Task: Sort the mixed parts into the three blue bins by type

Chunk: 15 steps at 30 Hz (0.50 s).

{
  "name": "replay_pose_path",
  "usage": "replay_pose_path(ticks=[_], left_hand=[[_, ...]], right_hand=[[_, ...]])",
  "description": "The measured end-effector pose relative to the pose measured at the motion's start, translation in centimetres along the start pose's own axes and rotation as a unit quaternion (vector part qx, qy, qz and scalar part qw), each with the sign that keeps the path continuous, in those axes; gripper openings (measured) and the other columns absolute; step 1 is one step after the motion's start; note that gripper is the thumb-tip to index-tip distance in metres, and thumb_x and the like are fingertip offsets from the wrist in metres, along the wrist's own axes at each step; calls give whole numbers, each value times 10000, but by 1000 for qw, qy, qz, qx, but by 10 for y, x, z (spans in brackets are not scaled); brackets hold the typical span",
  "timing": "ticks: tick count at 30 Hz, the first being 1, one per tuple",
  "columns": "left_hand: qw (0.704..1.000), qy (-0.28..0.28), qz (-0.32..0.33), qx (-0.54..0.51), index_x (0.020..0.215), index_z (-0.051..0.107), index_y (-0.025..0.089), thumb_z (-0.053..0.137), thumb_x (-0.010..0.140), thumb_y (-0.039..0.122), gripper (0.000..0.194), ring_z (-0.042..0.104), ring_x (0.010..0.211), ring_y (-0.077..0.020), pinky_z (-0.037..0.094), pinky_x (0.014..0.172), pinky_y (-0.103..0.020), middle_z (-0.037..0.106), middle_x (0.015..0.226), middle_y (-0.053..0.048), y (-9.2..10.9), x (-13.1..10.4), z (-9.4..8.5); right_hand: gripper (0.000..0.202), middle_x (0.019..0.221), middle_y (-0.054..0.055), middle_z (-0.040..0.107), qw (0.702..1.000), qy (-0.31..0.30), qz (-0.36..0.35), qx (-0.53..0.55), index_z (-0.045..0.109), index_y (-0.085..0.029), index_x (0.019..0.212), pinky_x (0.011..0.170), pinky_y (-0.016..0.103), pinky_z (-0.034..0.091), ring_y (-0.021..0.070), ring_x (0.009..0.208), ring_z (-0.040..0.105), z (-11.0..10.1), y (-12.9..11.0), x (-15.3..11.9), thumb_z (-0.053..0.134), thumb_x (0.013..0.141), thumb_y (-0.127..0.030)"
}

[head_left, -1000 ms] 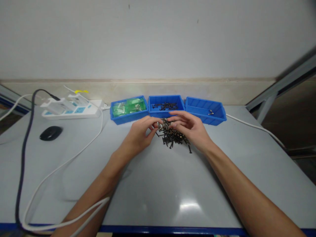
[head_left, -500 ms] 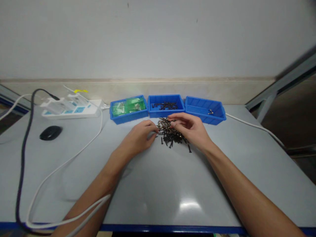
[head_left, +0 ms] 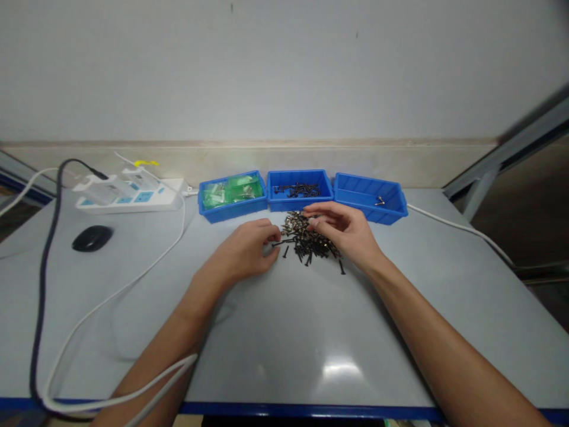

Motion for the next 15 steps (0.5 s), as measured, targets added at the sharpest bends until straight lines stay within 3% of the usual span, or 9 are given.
replay_pose_path(ticks=[3, 6, 11, 15], left_hand=[[1000, -15, 8, -8, 810, 634, 174, 563, 818, 69, 127, 571, 707, -157, 440, 670, -272, 632, 786, -28, -1, 1, 5], [999, 3, 15, -32, 876, 626, 175, 553, 834, 54, 147, 566, 697, -147, 441, 659, -262, 626, 777, -11, -3, 3, 4], [988, 78, -6, -130, 893, 590, 172, 603, 860, 87, 92, 597, 693, -121, 498, 662, -235, 634, 784, 2, -1, 6, -11], [967, 145, -28, -209, 910, 573, 180, 669, 854, 161, 112, 643, 711, -110, 561, 699, -224, 653, 812, 0, 0, 5, -22]], right_hand=[[242, 1042, 75, 780, 1000, 1, 1, 0, 755, -219, 995, 768, 367, 583, 191, 785, 710, 0, 0, 0, 769, 773, -312], [250, 1049, 79, 779, 1000, 3, 1, 1, 757, -214, 1001, 776, 368, 583, 191, 790, 711, 0, 0, 0, 769, 773, -314], [254, 972, 73, 780, 1000, -7, -6, 0, 761, -203, 1010, 773, 347, 580, 189, 802, 714, 2, -3, -1, 770, 790, -330], [251, 852, 56, 773, 998, -63, 1, -17, 779, -196, 977, 696, 325, 581, 177, 727, 704, 14, -3, -4, 789, 794, -368]])
Point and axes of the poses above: each hand's wrist, its own x-axis towards the middle knuckle, its own z-axis out of the palm, y = z × x, the point moved 10 cm from there along x, towards the middle knuckle
